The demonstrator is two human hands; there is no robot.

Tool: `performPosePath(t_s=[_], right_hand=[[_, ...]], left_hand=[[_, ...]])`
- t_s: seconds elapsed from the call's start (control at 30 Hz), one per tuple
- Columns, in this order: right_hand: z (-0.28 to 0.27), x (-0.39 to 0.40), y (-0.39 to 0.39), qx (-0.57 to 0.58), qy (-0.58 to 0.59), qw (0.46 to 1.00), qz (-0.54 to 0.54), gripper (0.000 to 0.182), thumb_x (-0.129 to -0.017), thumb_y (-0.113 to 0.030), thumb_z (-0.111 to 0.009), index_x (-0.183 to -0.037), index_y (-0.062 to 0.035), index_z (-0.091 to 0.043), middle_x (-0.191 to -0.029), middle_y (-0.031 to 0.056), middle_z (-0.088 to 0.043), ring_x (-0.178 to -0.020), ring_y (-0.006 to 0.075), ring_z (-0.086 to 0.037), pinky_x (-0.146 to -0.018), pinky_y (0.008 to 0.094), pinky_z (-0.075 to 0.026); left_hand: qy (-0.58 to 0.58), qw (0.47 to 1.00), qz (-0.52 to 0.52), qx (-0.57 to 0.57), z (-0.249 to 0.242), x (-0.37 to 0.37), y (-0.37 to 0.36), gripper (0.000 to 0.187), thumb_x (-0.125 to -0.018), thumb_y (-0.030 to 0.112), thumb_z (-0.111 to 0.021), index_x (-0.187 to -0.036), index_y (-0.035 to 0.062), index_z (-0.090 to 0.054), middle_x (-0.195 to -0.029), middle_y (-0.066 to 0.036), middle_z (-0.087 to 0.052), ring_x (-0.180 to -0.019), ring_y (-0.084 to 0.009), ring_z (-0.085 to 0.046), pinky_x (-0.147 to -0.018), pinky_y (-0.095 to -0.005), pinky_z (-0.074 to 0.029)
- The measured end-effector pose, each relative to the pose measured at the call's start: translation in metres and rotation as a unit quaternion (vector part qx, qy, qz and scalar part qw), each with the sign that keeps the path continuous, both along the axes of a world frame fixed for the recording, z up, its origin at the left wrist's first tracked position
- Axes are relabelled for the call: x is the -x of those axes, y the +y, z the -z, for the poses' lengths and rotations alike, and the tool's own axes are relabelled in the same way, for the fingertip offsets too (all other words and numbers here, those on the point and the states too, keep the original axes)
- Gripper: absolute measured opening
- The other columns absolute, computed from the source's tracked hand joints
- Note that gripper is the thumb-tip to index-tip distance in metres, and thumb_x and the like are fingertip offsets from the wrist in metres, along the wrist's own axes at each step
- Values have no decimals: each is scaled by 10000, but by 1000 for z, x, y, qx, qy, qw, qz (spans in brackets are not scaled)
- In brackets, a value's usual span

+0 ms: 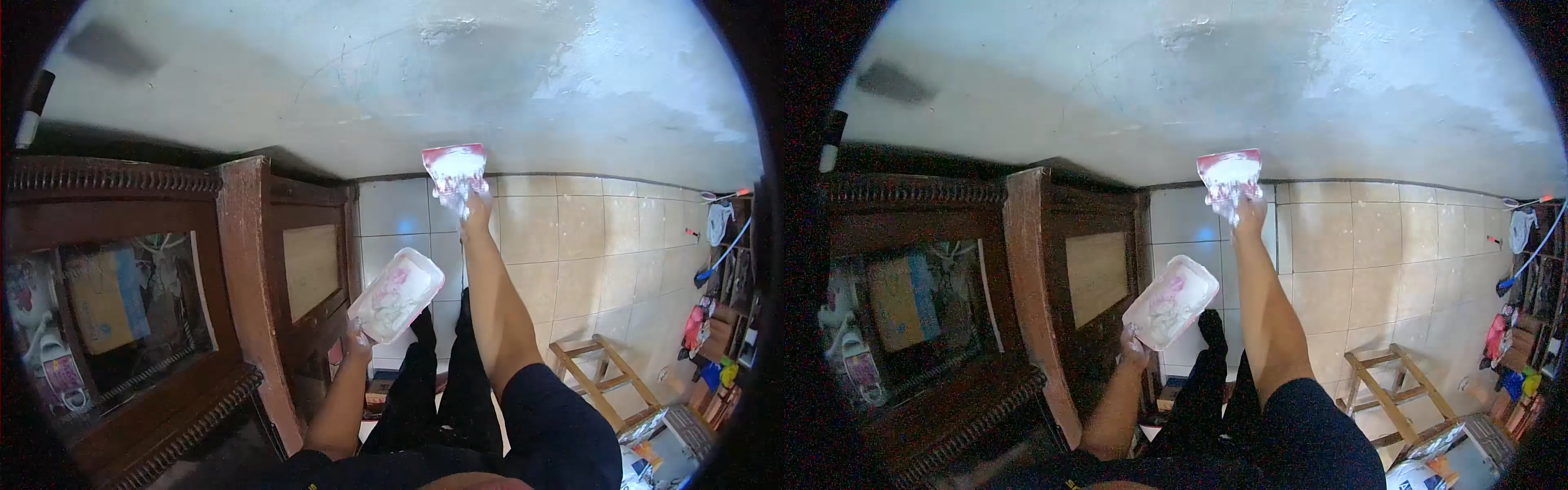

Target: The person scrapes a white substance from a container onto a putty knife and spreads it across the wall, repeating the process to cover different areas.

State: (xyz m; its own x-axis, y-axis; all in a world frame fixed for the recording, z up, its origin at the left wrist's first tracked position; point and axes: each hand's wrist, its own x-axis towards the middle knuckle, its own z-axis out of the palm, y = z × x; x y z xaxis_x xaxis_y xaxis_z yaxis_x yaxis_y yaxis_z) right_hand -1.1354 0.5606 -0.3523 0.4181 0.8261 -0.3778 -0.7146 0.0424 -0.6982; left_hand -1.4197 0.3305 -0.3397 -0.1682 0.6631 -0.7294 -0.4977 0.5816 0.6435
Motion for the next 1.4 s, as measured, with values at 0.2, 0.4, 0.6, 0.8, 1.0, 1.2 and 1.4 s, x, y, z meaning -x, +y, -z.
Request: performPosePath(t_s=[0.2,0.4,0.6,0.8,1.0,1.2,1.4], right_hand=[[-181,-43,9,-116,55,985,112,297,-832,-95,-523,-1091,31,-452,-921,140,-578,-737,228,-610,-572,311,-547],[-149,-86,64,-87,-102,988,78,299,-828,-115,-566,-1077,11,-459,-897,115,-582,-756,215,-602,-583,341,-524],[-19,-68,16,38,149,988,-22,323,-832,-131,-558,-1122,-16,-475,-960,113,-575,-861,224,-590,-692,354,-523],[-110,-67,-15,-194,154,969,-12,384,-834,-197,-567,-1127,17,-441,-953,154,-575,-765,244,-614,-555,344,-515],[-244,-90,40,-241,-156,957,44,313,-830,-151,-558,-1042,67,-484,-925,154,-574,-788,248,-592,-601,388,-508],[-102,-58,49,22,-215,966,139,255,-806,-112,-598,-1003,47,-565,-861,94,-619,-743,180,-561,-667,288,-441],[-10,-49,-22,125,-164,977,-43,250,-813,-108,-567,-1031,10,-537,-911,85,-580,-802,172,-567,-679,314,-470]], left_hand=[[-11,1000,17,1,-24,-8,14,553,-828,366,-427,-1286,64,-359,-1249,-123,-463,-1122,-302,-483,-907,-474,-422],[-17,999,32,-12,-23,-14,16,637,-801,437,-447,-1278,23,-361,-1256,-133,-464,-1141,-306,-471,-965,-442,-395],[-22,998,44,-39,-9,-18,8,497,-849,327,-422,-1259,48,-395,-1244,-113,-465,-1114,-278,-491,-893,-436,-448],[-28,998,45,-37,-26,-31,24,569,-824,364,-449,-1273,25,-363,-1266,-121,-452,-1154,-287,-456,-991,-425,-365],[-13,996,60,-64,-30,-43,38,577,-814,374,-439,-1269,23,-378,-1237,-130,-478,-1148,-282,-462,-975,-422,-383],[9,999,-2,46,-22,-65,31,653,-783,445,-477,-1267,16,-381,-1235,-141,-478,-1143,-296,-465,-978,-429,-376],[3,999,46,26,-10,-54,19,642,-782,418,-479,-1273,17,-378,-1243,-128,-471,-1138,-288,-466,-969,-425,-379]])
